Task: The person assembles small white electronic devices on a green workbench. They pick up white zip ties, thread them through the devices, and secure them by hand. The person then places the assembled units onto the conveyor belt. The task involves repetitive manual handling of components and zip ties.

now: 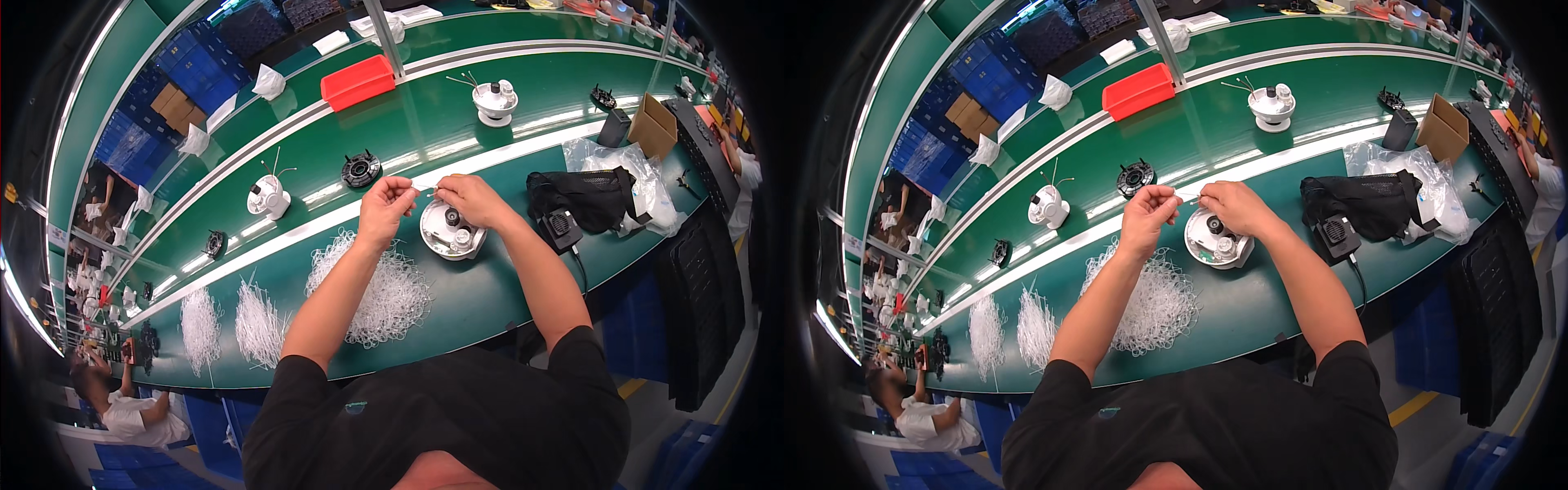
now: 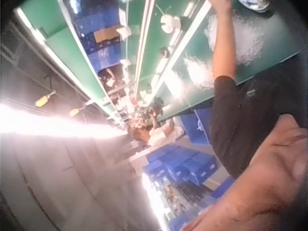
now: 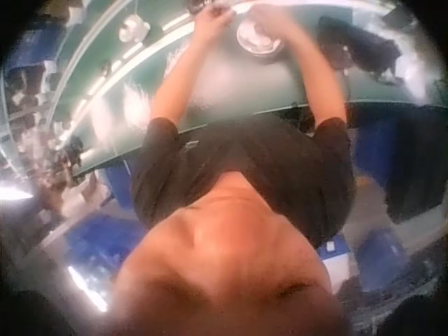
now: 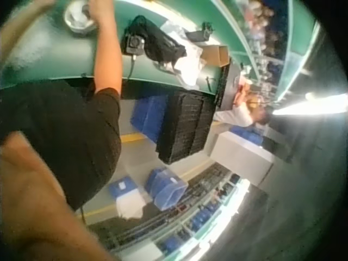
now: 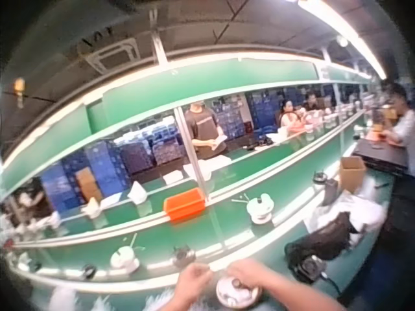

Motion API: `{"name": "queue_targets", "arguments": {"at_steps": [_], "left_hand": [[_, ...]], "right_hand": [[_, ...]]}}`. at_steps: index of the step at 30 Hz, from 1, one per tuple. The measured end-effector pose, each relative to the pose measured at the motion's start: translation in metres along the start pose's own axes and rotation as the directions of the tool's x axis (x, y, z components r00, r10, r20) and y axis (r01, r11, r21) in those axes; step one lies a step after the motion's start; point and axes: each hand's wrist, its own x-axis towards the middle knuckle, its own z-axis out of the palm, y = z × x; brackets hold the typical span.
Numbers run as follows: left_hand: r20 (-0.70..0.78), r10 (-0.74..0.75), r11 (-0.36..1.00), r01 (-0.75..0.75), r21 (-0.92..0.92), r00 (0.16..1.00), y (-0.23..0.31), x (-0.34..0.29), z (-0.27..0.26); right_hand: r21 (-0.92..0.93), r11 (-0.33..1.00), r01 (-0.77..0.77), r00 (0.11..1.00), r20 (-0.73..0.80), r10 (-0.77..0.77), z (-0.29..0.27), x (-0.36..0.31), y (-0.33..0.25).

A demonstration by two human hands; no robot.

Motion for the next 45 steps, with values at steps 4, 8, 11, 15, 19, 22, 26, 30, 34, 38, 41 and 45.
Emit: {"name": "queue_targets", "arguments": {"at_steps": [4,8,11,15,19,22,26,30,34,38,41,45], "left_hand": [[0.03,0.01,1.0,-0.01,0.003,1.0,-0.003,0.002,0.003],[0.037,-0.053,0.998,0.053,0.023,0.998,-0.005,0.002,0.003],[0.01,-0.198,0.97,0.198,-0.142,0.98,-0.008,0.003,0.007],[0.02,-0.212,0.956,0.211,-0.206,0.977,-0.005,0.006,0.017],[0.067,-0.173,0.96,0.184,-0.212,0.983,-0.006,0.01,0.022],[0.024,-0.131,0.978,0.133,-0.163,0.991,-0.011,0.01,0.023],[-0.037,-0.116,0.989,0.112,-0.094,0.993,-0.008,0.011,0.021],[0.027,-0.142,0.986,0.143,-0.084,0.99,-0.006,0.01,0.025],[0.063,-0.147,0.983,0.153,-0.101,0.987,-0.008,0.012,0.028],[0.079,-0.126,0.979,0.137,-0.154,0.989,-0.006,0.012,0.031],[0.051,-0.092,0.983,0.098,-0.152,0.994,-0.007,0.011,0.033],[0.052,-0.055,0.99,0.061,-0.124,0.997,-0.009,0.01,0.033]], "right_hand": [[-0.047,0.999,0.004,1.0,-0.013,-0.005,0.0,0.002,0.003],[0.155,0.985,-0.074,0.995,-0.056,0.083,0.002,0.0,0.004],[0.25,0.966,-0.067,0.99,-0.102,0.095,0.006,-0.002,0.006],[0.145,0.989,0.009,0.992,-0.123,0.009,0.007,-0.002,0.009],[-0.011,0.994,0.105,0.986,-0.125,-0.106,0.009,0.001,0.016],[0.073,0.997,0.037,0.991,-0.132,-0.027,0.005,0.0,0.009],[0.265,0.962,-0.065,0.99,-0.103,0.096,0.002,-0.003,0.012],[0.292,0.951,-0.105,0.983,-0.118,0.144,0.002,-0.003,0.007],[0.262,0.962,-0.08,0.989,-0.101,0.109,0.002,-0.003,0.005],[0.13,0.991,0.021,0.996,-0.088,-0.01,0.003,-0.001,0.01],[-0.05,0.995,0.085,0.996,-0.036,-0.087,0.001,-0.001,0.008],[-0.064,0.997,0.05,0.998,0.029,-0.048,-0.003,-0.001,0.003]]}}
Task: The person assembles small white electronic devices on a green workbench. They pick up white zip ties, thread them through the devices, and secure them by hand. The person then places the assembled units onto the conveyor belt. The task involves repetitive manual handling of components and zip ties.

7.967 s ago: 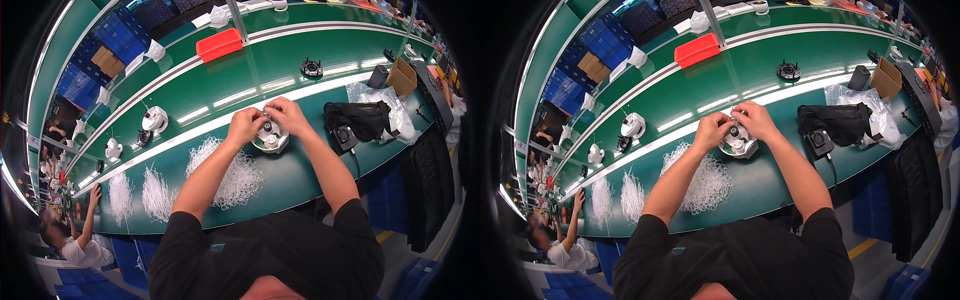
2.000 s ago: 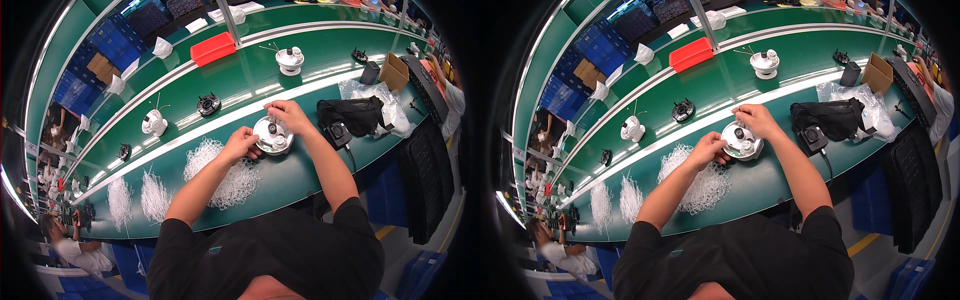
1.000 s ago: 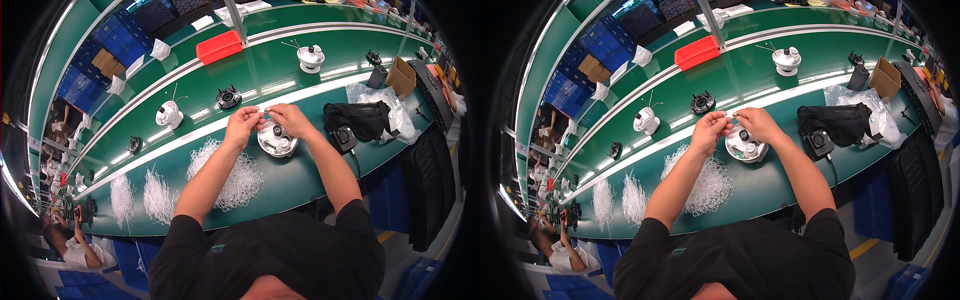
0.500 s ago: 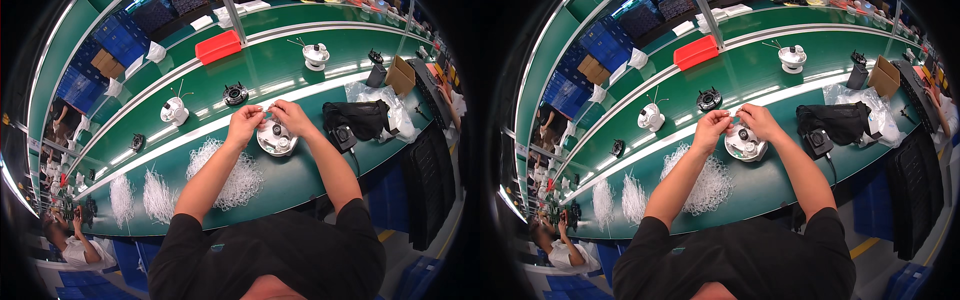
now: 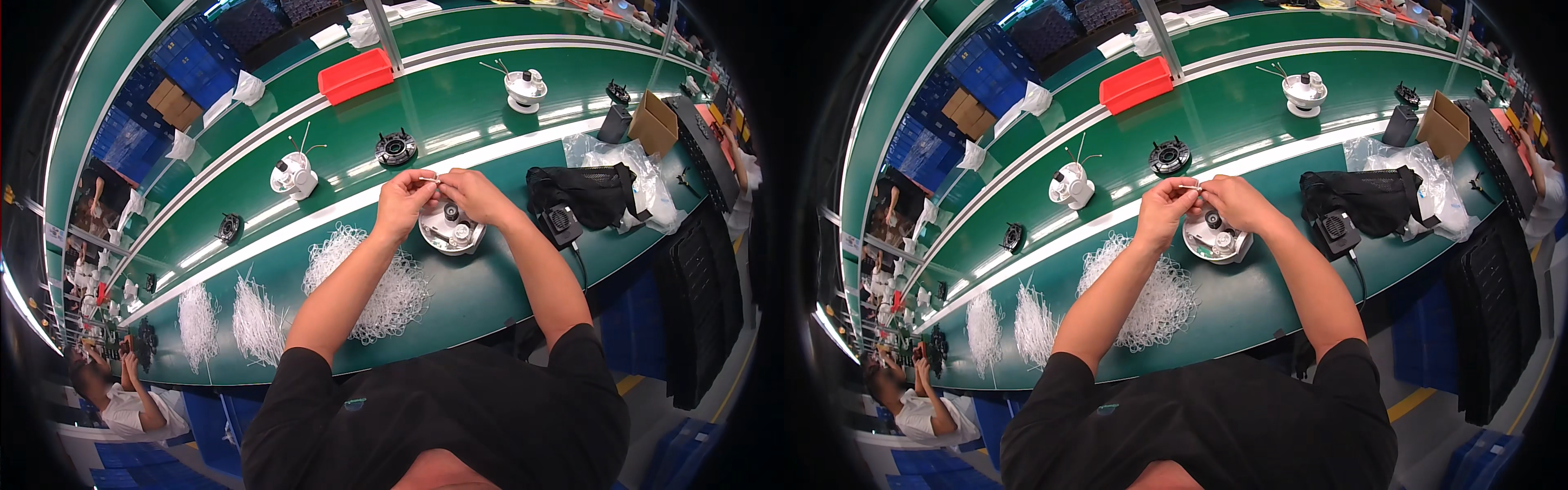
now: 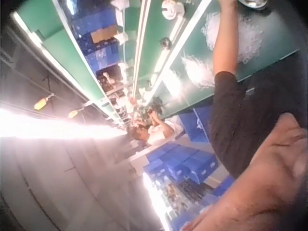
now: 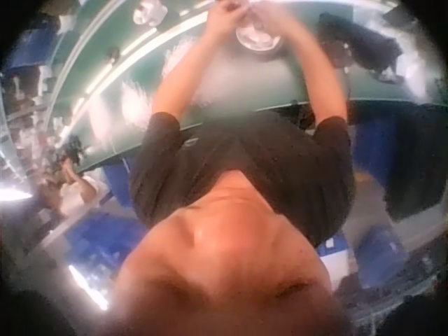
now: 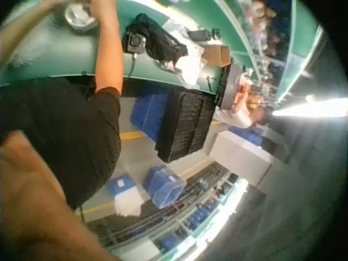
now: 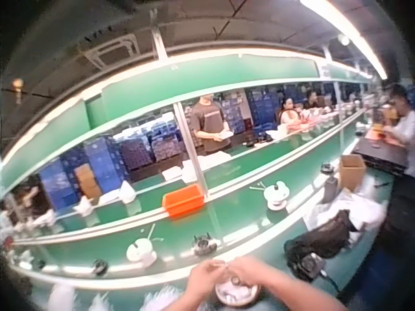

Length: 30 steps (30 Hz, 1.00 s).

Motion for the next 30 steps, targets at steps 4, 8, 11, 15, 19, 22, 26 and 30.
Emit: {"name": "queue_targets", "arguments": {"at_steps": [4,8,11,15,19,22,26,30], "left_hand": [[0.035,0.02,0.996,-0.022,0.081,0.999,0.003,-0.002,0.0],[0.021,0.002,0.953,-0.009,0.303,1.0,0.002,0.001,-0.004],[0.036,0.145,0.853,-0.143,0.501,0.989,0.0,-0.002,-0.003],[0.051,0.116,0.713,-0.119,0.691,0.992,0.001,-0.005,0.001],[0.183,0.203,0.462,-0.259,0.848,0.962,0.01,-0.012,0.007],[0.279,0.221,0.324,-0.34,0.883,0.935,0.011,-0.014,0.006],[0.319,0.199,0.219,-0.359,0.907,0.927,0.013,-0.015,0.009],[0.27,0.289,0.269,-0.349,0.897,0.918,0.007,-0.015,0.007]], "right_hand": [[0.084,0.996,0.036,0.999,-0.03,-0.034,-0.001,-0.002,0.0],[0.3,0.954,0.013,0.983,-0.176,0.042,0.008,-0.006,0.003],[0.424,0.902,-0.087,0.995,-0.011,0.102,-0.002,-0.007,-0.007],[0.385,0.916,-0.117,0.985,-0.072,0.156,0.004,-0.004,0.009],[0.505,0.859,-0.09,0.968,-0.157,0.194,0.009,-0.003,0.018],[0.725,0.67,-0.159,0.947,-0.081,0.311,0.012,-0.003,0.023],[0.547,0.806,-0.227,0.956,-0.036,0.293,0.006,-0.007,0.024],[0.204,0.964,-0.173,0.985,0.055,0.166,-0.002,-0.008,0.009]]}}
